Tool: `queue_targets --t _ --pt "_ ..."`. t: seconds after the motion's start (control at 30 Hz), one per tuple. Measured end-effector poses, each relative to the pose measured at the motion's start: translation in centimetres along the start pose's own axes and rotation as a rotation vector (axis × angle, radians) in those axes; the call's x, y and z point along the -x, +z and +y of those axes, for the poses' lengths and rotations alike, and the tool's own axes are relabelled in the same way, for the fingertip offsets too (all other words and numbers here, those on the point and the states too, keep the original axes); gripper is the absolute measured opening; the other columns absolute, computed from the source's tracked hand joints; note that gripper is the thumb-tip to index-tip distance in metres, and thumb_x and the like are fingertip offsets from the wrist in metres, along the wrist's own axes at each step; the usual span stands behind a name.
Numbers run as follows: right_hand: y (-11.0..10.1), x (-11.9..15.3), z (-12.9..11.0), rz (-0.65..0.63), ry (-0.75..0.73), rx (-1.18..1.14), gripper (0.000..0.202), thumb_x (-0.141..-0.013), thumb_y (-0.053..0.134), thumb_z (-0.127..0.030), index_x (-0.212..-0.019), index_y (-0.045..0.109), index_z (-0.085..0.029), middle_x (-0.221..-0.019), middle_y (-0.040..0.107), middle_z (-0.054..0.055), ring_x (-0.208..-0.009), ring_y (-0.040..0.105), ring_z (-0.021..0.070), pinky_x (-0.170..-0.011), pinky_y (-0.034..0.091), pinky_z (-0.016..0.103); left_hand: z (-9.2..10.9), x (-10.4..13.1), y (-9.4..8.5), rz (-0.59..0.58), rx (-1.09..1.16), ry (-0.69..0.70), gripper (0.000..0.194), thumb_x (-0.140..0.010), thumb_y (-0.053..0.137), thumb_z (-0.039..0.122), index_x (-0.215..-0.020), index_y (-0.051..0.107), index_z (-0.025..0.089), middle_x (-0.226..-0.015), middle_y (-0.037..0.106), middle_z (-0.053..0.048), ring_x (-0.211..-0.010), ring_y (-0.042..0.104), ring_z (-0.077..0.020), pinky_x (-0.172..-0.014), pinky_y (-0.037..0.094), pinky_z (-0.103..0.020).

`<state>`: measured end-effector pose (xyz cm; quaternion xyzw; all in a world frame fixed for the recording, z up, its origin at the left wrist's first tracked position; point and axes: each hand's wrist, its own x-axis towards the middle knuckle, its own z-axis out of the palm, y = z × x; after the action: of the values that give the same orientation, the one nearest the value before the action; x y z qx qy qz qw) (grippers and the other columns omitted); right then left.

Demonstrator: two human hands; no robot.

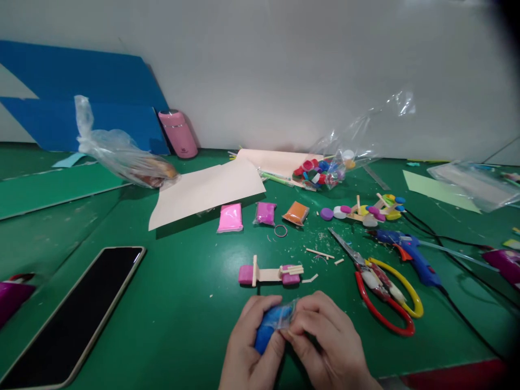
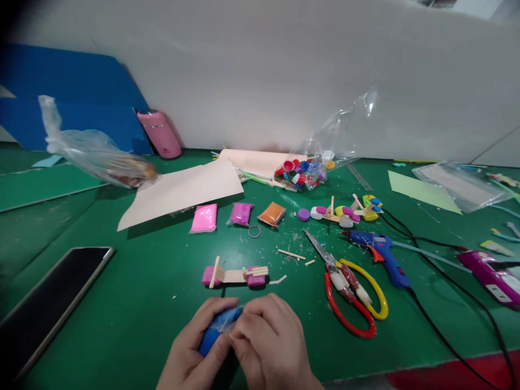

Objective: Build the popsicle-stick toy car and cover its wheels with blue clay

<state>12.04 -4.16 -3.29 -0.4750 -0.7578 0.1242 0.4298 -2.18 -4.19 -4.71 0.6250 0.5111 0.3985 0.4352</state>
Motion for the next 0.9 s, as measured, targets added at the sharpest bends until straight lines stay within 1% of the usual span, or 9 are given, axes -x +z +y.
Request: queue_targets --t 0.07,0.17,0.3,0.5,0.6,0.67,0.73,0.8,0.9 --pt "-0.2 0.0 0.1 -0.014 0.043 -0.028 0.006 -0.075 0.055 -0.015 -0.07 0.054 -0.017 -0.065 0.056 0.002 -0.06 0.049 0.0133 -0.054 0.038 0.024 0.2 -0.1 0.0 -0.015 -0.018 -0.012 0.026 -0.072 0.055 0.022 -0.097 0.061 0.019 -0.094 0.063 -0.006 -0.088 0.061 -0.0194 -0.076 0.049 -0.026" --pt "-0.8 0.0 0.4 -0.048 0.033 -0.036 0.006 -0.073 0.056 -0.012 -0.074 0.054 -0.017 -0.067 0.057 0.002 -0.062 0.048 0.014 -0.055 0.038 0.025 0.1 -0.2 0.0 -0.045 -0.06 -0.061 0.031 -0.071 0.058 0.023 -0.101 0.06 0.018 -0.099 0.064 -0.008 -0.092 0.06 -0.0208 -0.08 0.048 -0.028" --pt "-1.6 -0.2 0.6 -0.098 0.014 -0.06 0.009 -0.075 0.053 -0.01 -0.071 0.051 -0.018 -0.069 0.059 0.002 -0.064 0.048 0.0139 -0.059 0.038 0.026 -0.2 -0.3 0.4 -0.082 -0.098 -0.073 0.034 -0.072 0.056 0.026 -0.105 0.059 0.016 -0.102 0.064 -0.01 -0.094 0.06 -0.0217 -0.082 0.048 -0.03" --pt "-1.9 -0.4 0.7 -0.15 0.098 -0.086 0.01 -0.078 0.05 -0.014 -0.069 0.049 -0.018 -0.066 0.056 0.001 -0.063 0.048 0.0131 -0.056 0.037 0.023 0.2 -0.4 0.5 -0.119 -0.124 -0.068 0.028 -0.075 0.051 0.024 -0.101 0.058 0.015 -0.096 0.068 -0.009 -0.086 0.063 -0.0204 -0.076 0.05 -0.028" --pt "-2.2 -0.6 0.6 -0.228 0.132 -0.126 0.01 -0.079 0.051 -0.016 -0.069 0.051 -0.019 -0.067 0.057 0.001 -0.063 0.049 0.013 -0.057 0.038 0.023 -0.1 -0.3 0.2 -0.117 -0.168 -0.068 0.032 -0.075 0.05 0.022 -0.105 0.055 0.015 -0.101 0.065 -0.01 -0.09 0.062 -0.0205 -0.08 0.048 -0.03" --pt "-2.5 -0.9 0.6 -0.317 0.137 -0.17 0.008 -0.081 0.05 -0.016 -0.075 0.055 -0.02 -0.071 0.059 0.001 -0.066 0.05 0.0131 -0.06 0.039 0.023 -0.5 -0.3 0.1 -0.111 -0.204 -0.046 0.035 -0.075 0.049 0.02 -0.109 0.053 0.014 -0.107 0.063 -0.012 -0.096 0.059 -0.0212 -0.084 0.046 -0.032" --pt "-2.9 -1.1 0.6 -0.389 0.135 -0.216 0.013 -0.082 0.047 -0.014 -0.085 0.058 -0.021 -0.076 0.061 0.001 -0.069 0.051 0.0131 -0.062 0.04 0.024 -0.8 -0.3 0.0 -0.112 -0.232 -0.01 0.038 -0.074 0.047 0.019 -0.112 0.051 0.013 -0.111 0.06 -0.013 -0.099 0.058 -0.0221 -0.085 0.045 -0.034" --pt "-3.3 -1.2 0.6 -0.425 0.147 -0.249 0.018 -0.084 0.045 -0.013 -0.092 0.059 -0.022 -0.078 0.061 0.001 -0.07 0.051 0.0132 -0.063 0.04 0.024 -0.7 -0.4 -0.1 -0.122 -0.245 0.004 0.041 -0.073 0.046 0.019 -0.114 0.048 0.011 -0.111 0.06 -0.015 -0.098 0.058 -0.0225 -0.084 0.046 -0.035" --pt "-3.7 -1.3 0.9 -0.438 0.17 -0.291 0.022 -0.084 0.044 -0.013 -0.097 0.058 -0.023 -0.079 0.059 0.002 -0.072 0.051 0.0135 -0.064 0.04 0.024 0.0 -0.7 0.0 -0.154 -0.227 -0.041 0.044 -0.073 0.046 0.02 -0.115 0.046 0.009 -0.105 0.062 -0.015 -0.091 0.06 -0.0223 -0.08 0.047 -0.034"
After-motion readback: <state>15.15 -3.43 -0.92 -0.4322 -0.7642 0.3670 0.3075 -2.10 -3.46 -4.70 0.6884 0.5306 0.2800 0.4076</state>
